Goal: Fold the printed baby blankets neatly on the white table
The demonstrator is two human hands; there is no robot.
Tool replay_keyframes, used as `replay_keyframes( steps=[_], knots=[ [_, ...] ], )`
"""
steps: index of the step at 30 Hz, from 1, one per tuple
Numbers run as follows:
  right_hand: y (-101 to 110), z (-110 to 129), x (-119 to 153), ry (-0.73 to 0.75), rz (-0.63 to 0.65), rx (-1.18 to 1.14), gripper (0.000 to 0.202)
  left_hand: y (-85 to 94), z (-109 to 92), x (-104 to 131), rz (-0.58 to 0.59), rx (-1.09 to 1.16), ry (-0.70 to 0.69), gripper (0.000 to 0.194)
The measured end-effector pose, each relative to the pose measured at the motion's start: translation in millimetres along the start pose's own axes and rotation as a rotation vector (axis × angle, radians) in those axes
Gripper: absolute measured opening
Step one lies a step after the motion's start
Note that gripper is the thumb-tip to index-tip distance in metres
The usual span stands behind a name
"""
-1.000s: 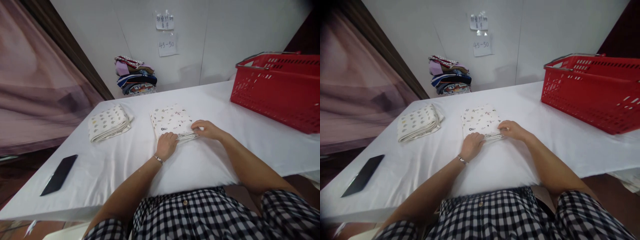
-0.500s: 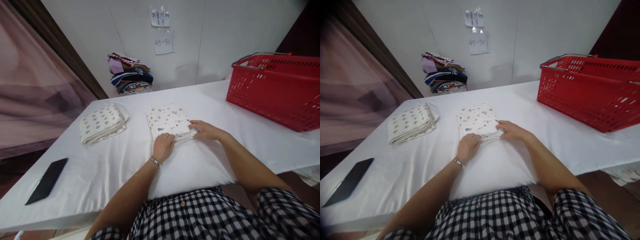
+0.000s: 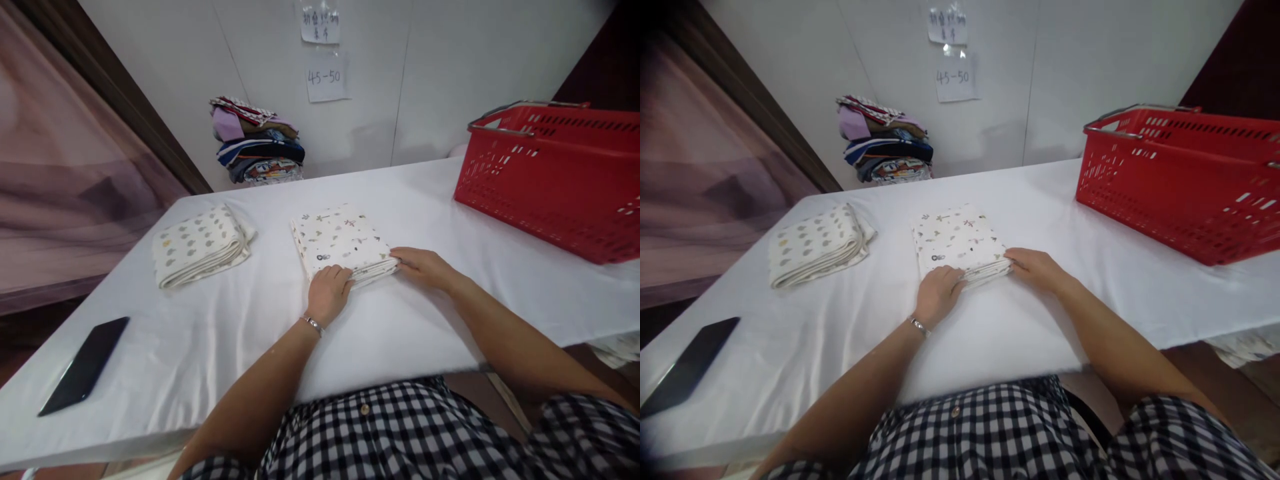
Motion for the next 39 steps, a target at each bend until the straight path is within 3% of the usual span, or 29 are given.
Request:
replay_keyframes(
  steps=[4, 11, 16, 22, 26, 33, 39],
  knots=[
    [-6, -3, 2, -0.034, -0.002, -0.009, 0.038, 0.2, 1, 0, -0.003, 0.01, 0.015, 0.014],
    [-5, 18, -3, 0.09, -0.044, -0.026, 0.037, 0.0, 1, 2, -0.018, 0.021, 0.01, 0.015],
    [-8, 16, -7, 0.116, -0.043, -0.045, 0.029, -0.1, 0, 1, -0.01, 0.023, 0.003, 0.013],
    [-19, -3, -4, -0.014, 0.008, -0.215, 0.035, -0.3, 1, 2, -0.008, 0.038, 0.015, 0.014],
    [-18, -2, -5, -0.06, 0.049, -0.284, 0.035, -1.0, 4, 3, -0.02, 0.048, 0.038, 0.017],
    [-6, 28, -21, 0.169, 0.047, -0.107, 0.032, -3.1, 3, 3, 0.011, 0.038, 0.042, 0.012],
    [-16, 12, -15, 0.157, 0.07, -0.14, 0.033, -2.1, 4, 2, 0.021, 0.064, 0.045, 0.012]
  ],
)
Point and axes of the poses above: each hand's wrist, its own x-axis away from the middle knuckle, its own y-axis out of the back of the hand, z = x × y, the point moved 8 cm from there along -x, towards the middle knuckle, and after that the axes turned 5 degrees about x, right-handed, at the moved point
